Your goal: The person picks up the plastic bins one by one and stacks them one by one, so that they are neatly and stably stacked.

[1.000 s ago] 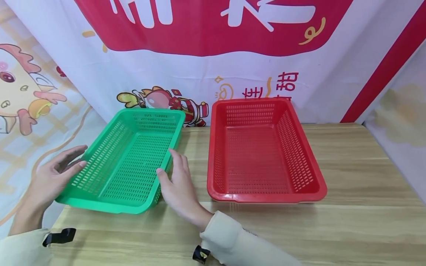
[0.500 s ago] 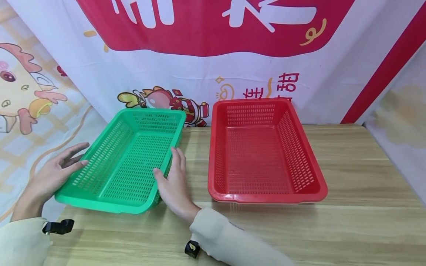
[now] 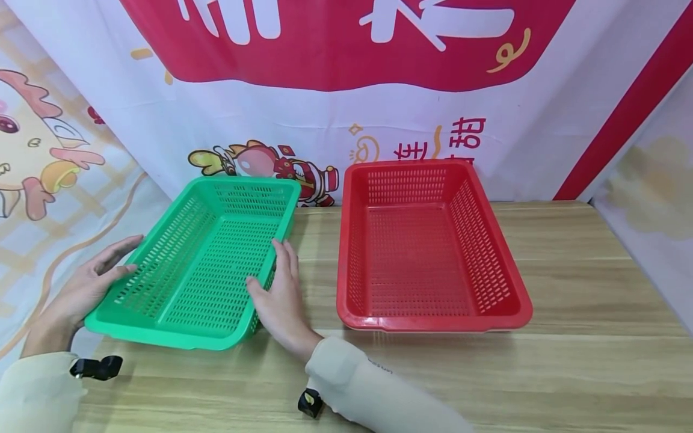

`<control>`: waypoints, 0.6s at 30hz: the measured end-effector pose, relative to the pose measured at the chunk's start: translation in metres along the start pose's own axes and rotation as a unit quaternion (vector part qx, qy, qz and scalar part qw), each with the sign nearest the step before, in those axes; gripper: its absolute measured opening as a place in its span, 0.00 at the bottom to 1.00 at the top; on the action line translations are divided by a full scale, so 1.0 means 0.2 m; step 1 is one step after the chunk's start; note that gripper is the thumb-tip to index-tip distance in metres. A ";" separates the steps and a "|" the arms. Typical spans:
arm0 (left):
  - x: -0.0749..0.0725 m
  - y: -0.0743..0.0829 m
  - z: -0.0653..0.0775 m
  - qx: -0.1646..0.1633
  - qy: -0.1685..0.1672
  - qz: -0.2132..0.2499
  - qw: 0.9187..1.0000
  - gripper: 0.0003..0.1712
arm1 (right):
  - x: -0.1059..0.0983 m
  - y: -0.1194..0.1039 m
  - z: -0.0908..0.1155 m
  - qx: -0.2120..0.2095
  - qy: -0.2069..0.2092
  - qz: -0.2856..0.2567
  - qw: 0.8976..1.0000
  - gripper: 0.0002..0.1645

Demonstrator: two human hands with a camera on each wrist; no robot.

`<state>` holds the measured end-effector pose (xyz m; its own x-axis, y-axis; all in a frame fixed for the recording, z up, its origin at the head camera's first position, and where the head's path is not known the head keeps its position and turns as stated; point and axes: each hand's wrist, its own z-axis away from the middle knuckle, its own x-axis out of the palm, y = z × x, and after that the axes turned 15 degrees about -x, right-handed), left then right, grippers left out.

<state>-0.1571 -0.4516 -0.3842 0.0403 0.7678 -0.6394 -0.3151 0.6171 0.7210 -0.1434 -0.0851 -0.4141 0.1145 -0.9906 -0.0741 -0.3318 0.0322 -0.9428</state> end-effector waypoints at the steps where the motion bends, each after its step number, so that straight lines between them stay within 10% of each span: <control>1: 0.00 0.00 0.00 0.003 0.001 -0.005 1.000 0.35 | 0.00 0.00 0.00 0.002 -0.001 0.000 1.000 0.45; 18: -0.02 -0.05 -0.05 0.009 -0.067 0.085 0.994 0.36 | -0.01 0.00 0.00 0.017 -0.013 -0.011 1.000 0.44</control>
<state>-0.1627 -0.4623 -0.3927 0.1143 0.8764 -0.4678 -0.3110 0.4788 0.8210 -0.1446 -0.0838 -0.4140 0.1452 -0.9875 -0.0612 -0.2973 0.0155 -0.9547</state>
